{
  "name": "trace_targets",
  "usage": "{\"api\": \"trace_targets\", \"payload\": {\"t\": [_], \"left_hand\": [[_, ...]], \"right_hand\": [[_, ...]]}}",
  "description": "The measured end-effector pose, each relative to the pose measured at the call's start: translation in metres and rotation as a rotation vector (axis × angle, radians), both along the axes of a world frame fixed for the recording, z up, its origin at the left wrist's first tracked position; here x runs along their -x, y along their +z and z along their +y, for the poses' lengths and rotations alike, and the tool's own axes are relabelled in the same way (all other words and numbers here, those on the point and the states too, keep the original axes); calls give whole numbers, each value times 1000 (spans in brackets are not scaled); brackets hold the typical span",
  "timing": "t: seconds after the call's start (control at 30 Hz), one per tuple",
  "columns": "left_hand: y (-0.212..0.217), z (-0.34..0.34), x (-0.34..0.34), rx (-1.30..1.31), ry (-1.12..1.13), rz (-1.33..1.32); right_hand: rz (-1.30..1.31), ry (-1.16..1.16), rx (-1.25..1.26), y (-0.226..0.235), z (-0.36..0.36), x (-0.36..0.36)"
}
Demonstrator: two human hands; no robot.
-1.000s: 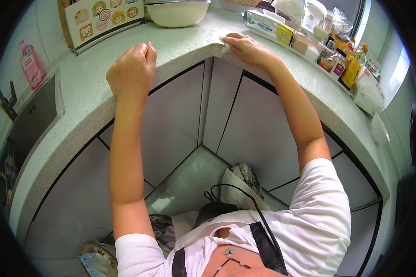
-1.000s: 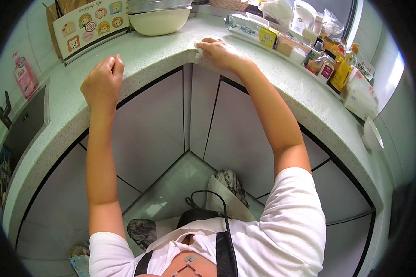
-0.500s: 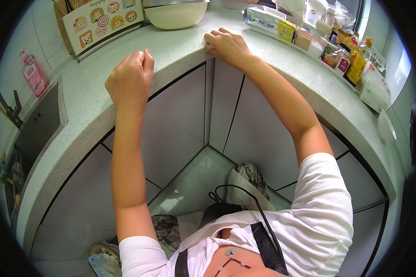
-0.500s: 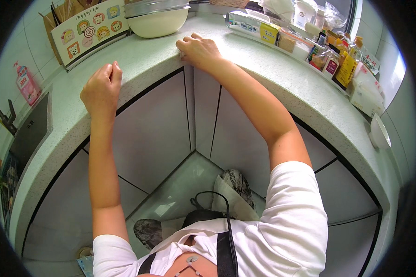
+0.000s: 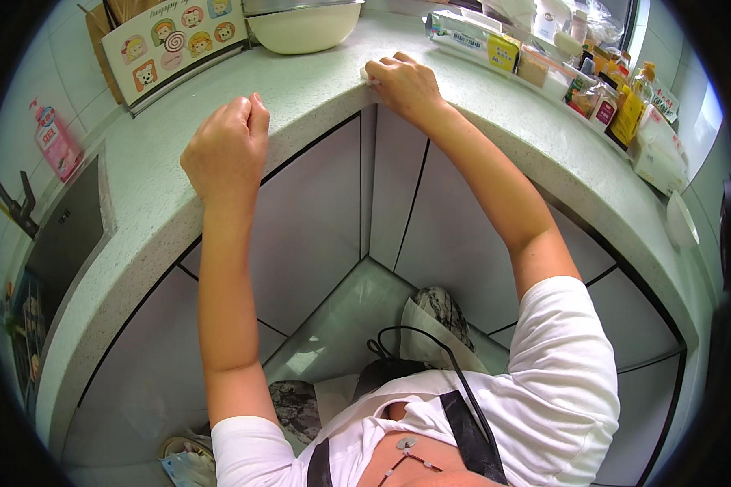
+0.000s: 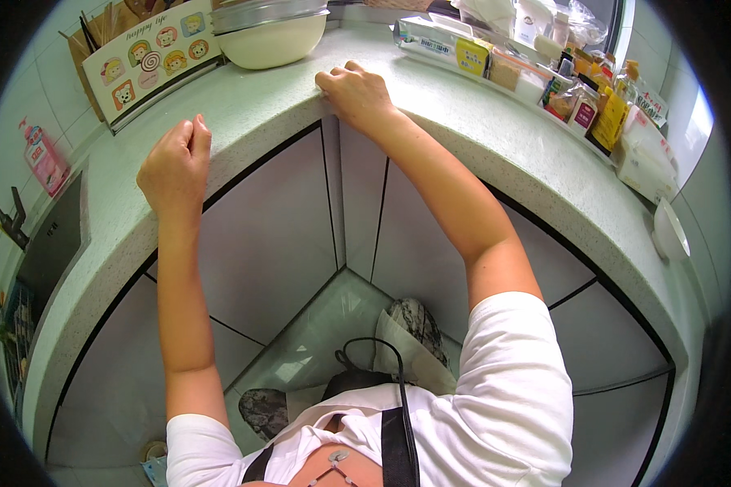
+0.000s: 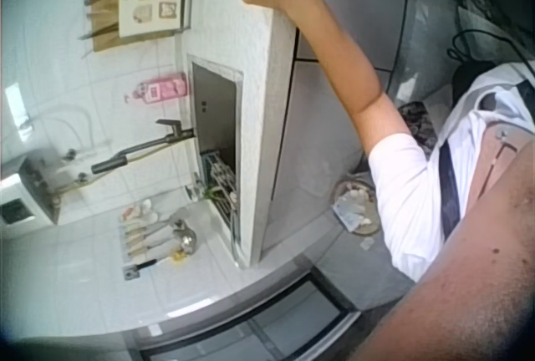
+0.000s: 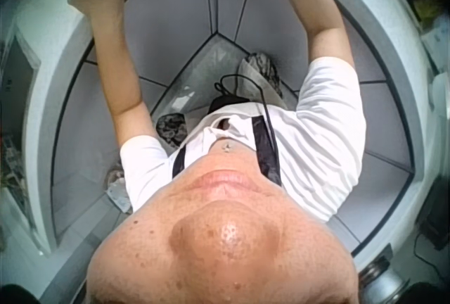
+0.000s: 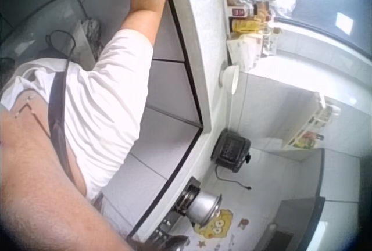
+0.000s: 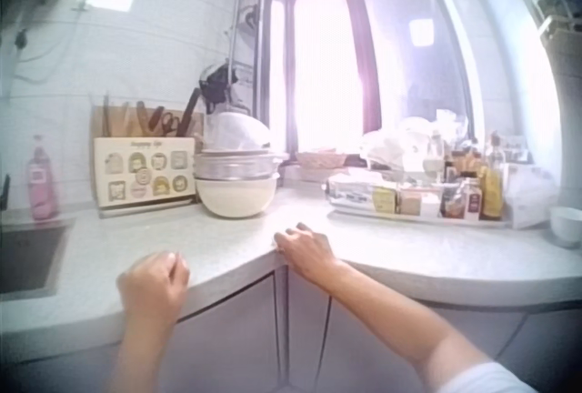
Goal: The person wipes the kitchen countertop and the edges of the lower cabinets with a white cloth.
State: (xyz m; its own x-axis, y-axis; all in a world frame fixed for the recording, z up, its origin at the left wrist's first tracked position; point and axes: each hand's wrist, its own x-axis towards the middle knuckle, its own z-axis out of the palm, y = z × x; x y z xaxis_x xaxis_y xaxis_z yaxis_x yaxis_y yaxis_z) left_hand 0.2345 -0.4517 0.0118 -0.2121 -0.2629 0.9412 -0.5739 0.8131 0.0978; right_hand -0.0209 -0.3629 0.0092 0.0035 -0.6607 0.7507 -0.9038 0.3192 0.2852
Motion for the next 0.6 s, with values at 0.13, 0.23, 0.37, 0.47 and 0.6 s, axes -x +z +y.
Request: {"api": "trace_targets", "payload": {"t": [0.13, 0.23, 0.37, 0.47, 0.6], "left_hand": [[-1, 0, -1, -22, 28, 0], [-1, -1, -2, -55, 20, -2], [3, 1, 0, -46, -7, -4], [2, 0, -1, -95, -57, 29], [1, 0, -2, -22, -20, 14]], "right_hand": [[-24, -23, 49, -2, -3, -1], [-116, -97, 103, -1, -9, 1], [-405, -198, 99, 17, -16, 6], [-517, -66, 59, 21, -7, 5], [-509, 178, -40, 21, 16, 4]]}}
